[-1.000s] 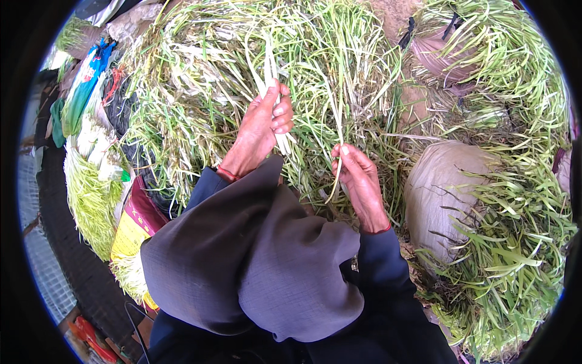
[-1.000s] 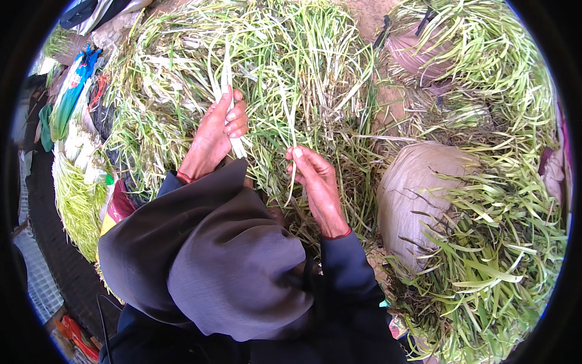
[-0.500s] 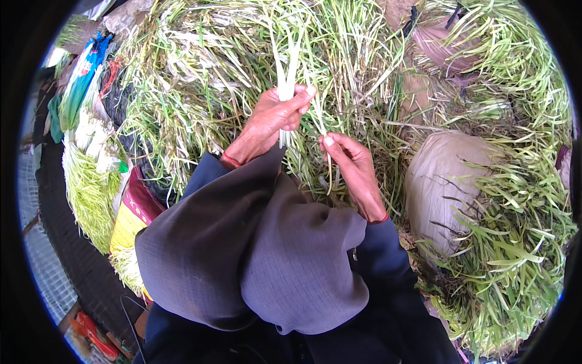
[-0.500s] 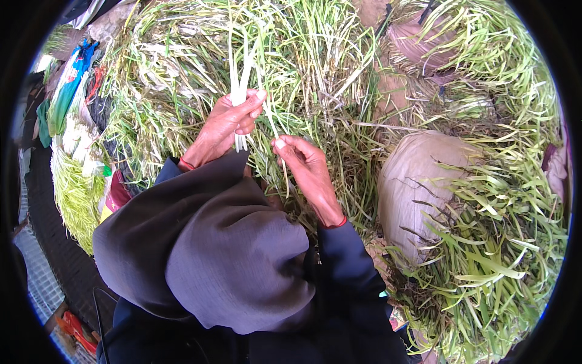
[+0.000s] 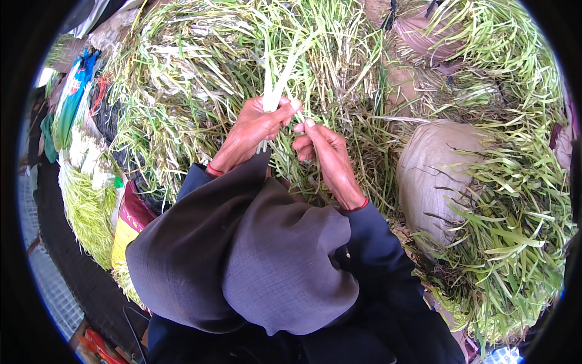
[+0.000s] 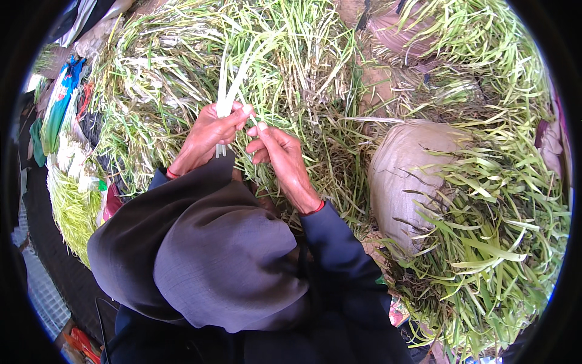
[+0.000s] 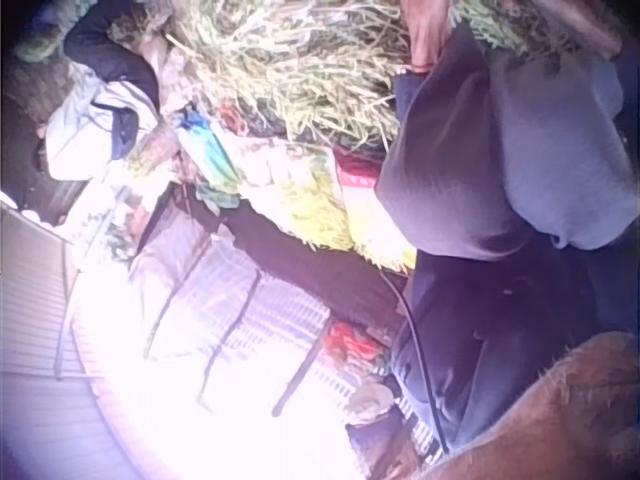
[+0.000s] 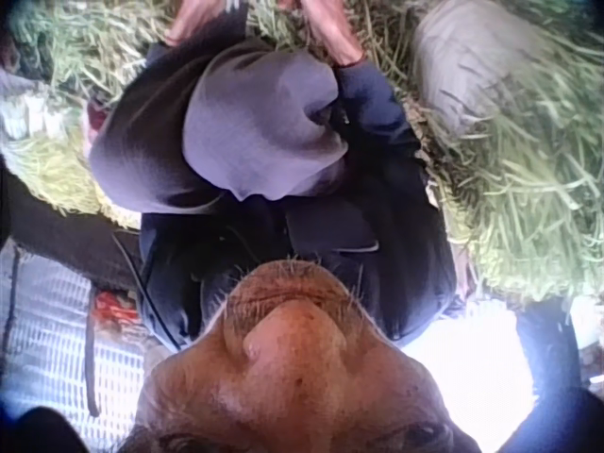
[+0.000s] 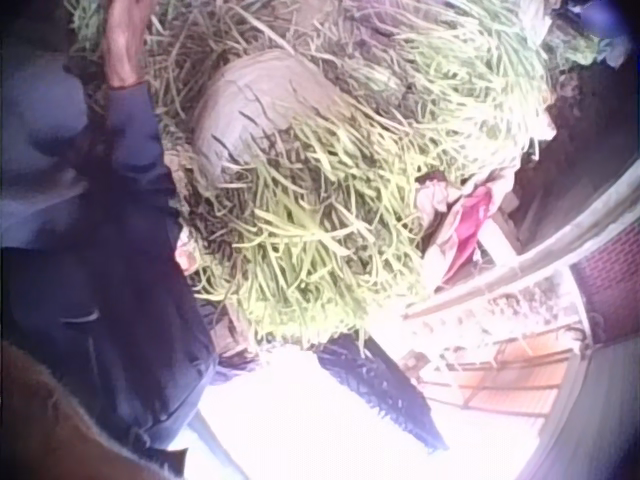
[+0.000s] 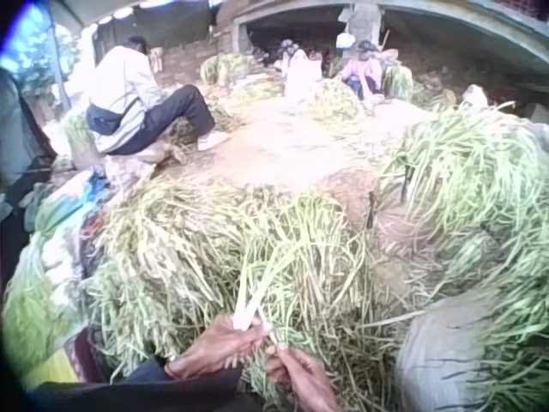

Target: The person sits cross-legged and repeatedly picks up handfuls of long green grass, separates individual strands by hand, and places the sorted grass into a nearby sack. The person continues this process throughout the clip.

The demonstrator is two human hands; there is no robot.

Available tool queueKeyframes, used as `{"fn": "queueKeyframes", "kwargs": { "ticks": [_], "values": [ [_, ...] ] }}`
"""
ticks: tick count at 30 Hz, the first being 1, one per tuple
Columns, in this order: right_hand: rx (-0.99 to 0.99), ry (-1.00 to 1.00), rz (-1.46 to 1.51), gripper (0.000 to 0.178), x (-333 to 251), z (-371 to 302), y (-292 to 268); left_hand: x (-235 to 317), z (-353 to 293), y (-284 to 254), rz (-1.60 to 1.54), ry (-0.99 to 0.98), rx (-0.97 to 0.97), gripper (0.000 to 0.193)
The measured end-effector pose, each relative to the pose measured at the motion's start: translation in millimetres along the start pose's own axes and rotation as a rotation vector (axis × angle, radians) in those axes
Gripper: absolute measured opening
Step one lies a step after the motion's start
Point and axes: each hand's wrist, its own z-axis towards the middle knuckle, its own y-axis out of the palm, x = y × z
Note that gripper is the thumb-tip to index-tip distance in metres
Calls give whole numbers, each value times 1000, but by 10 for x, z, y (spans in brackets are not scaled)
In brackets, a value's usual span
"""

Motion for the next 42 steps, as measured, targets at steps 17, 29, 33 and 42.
{"fn": "queueKeyframes", "kwargs": {
  "ticks": [17, 29, 33, 42],
  "values": [
    [270, -769, -954, 18, 276, -322, -403, 381, 170, -440, -240, 349, 227, 11],
    [299, -513, -1552, 23, 517, -685, -1044, 791, 212, -874, -299, 388, 229, 25],
    [413, -667, -1389, 17, 46, -701, -737, 574, 202, -581, -305, 347, 124, 23],
    [-94, -275, -467, 27, -198, -637, -125, 389, 187, -301, -350, 238, 60, 24]
  ]
}}
